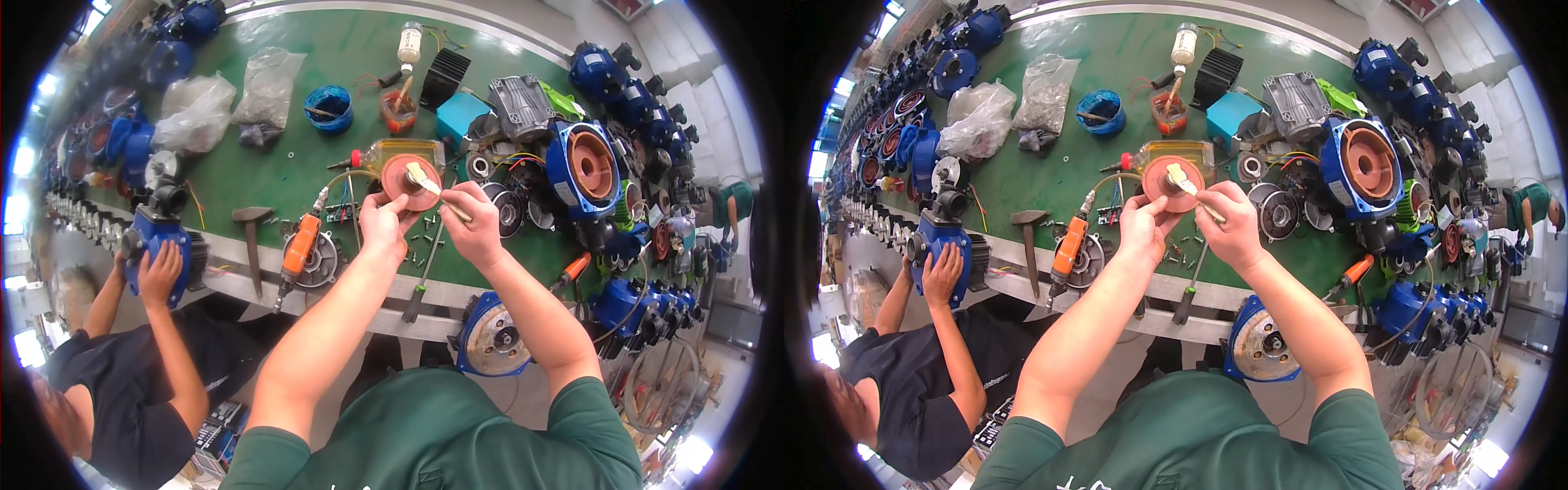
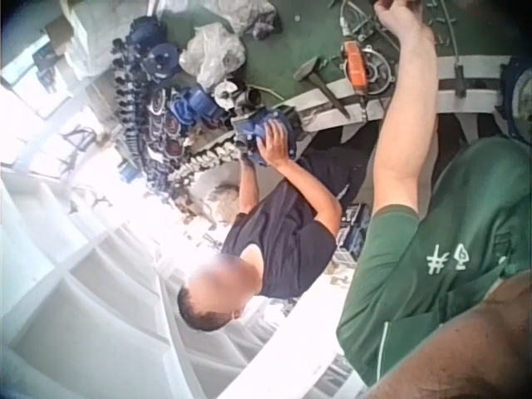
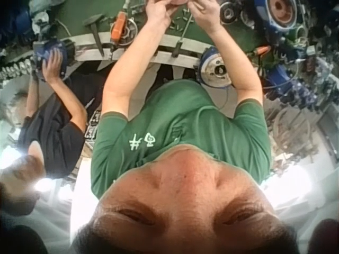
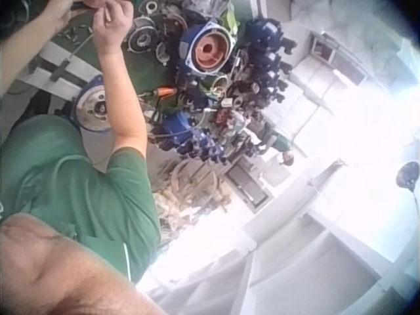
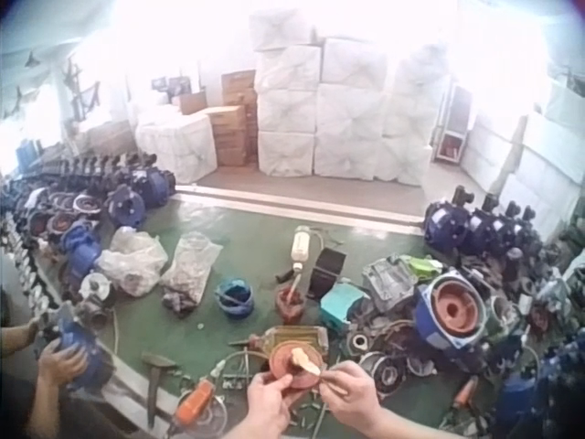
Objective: Assembling, inspecting, and lubricating mechanical pump components on a workshop table.
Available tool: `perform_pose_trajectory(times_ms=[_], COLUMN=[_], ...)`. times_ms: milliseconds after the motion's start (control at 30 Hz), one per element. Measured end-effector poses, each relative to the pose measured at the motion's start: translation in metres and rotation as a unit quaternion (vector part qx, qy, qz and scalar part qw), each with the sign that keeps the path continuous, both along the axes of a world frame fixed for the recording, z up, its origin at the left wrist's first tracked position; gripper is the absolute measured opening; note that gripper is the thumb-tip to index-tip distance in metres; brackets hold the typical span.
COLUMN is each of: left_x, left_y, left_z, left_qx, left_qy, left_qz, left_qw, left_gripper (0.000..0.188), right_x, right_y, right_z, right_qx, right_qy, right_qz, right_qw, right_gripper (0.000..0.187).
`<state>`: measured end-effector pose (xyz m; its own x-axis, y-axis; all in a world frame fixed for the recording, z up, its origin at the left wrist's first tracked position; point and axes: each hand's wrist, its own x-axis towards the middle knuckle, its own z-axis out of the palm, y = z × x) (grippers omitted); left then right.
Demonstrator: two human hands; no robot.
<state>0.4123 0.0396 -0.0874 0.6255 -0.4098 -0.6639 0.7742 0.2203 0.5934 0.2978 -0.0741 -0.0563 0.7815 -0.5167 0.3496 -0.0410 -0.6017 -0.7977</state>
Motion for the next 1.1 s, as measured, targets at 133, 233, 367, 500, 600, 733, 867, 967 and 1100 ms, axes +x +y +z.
perform_pose_trajectory(times_ms=[133,233,367,500,600,733,867,967,1100], left_x=[0.003,0.007,0.006,0.005,0.008,0.011,0.01,0.011,0.014], left_y=[-0.001,0.001,0.002,0.001,0.003,0.005,0.004,0.003,0.007], left_z=[0.002,0.0,-0.003,0.0,-0.001,-0.003,-0.005,-0.008,-0.007], left_qx=[-0.009,-0.005,-0.005,-0.009,-0.006,-0.01,-0.018,-0.033,-0.04], left_qy=[0.002,-0.003,-0.003,-0.011,-0.021,-0.049,-0.041,-0.019,-0.019], left_qz=[-0.003,-0.007,0.001,-0.002,-0.007,-0.012,-0.001,0.007,0.003], left_qw=[1.0,1.0,1.0,1.0,1.0,0.999,0.999,0.999,0.999], left_gripper=[0.031,0.032,0.031,0.031,0.031,0.031,0.032,0.033,0.034], right_x=[-0.007,-0.013,-0.004,0.006,0.001,-0.006,0.003,0.006,-0.003], right_y=[-0.008,-0.02,-0.017,-0.007,-0.01,-0.023,-0.017,-0.011,-0.013], right_z=[0.006,0.008,0.013,0.012,0.014,0.023,0.025,0.018,0.016], right_qx=[-0.02,-0.034,-0.014,0.004,0.005,-0.008,0.018,0.013,-0.002], right_qy=[0.003,0.01,0.006,0.011,0.026,0.037,0.002,0.016,0.032], right_qz=[0.039,0.031,-0.002,0.025,0.042,0.048,0.005,0.043,0.081], right_qw=[0.999,0.999,1.0,1.0,0.999,0.998,1.0,0.999,0.996], right_gripper=[0.016,0.017,0.017,0.017,0.017,0.017,0.017,0.018,0.019])
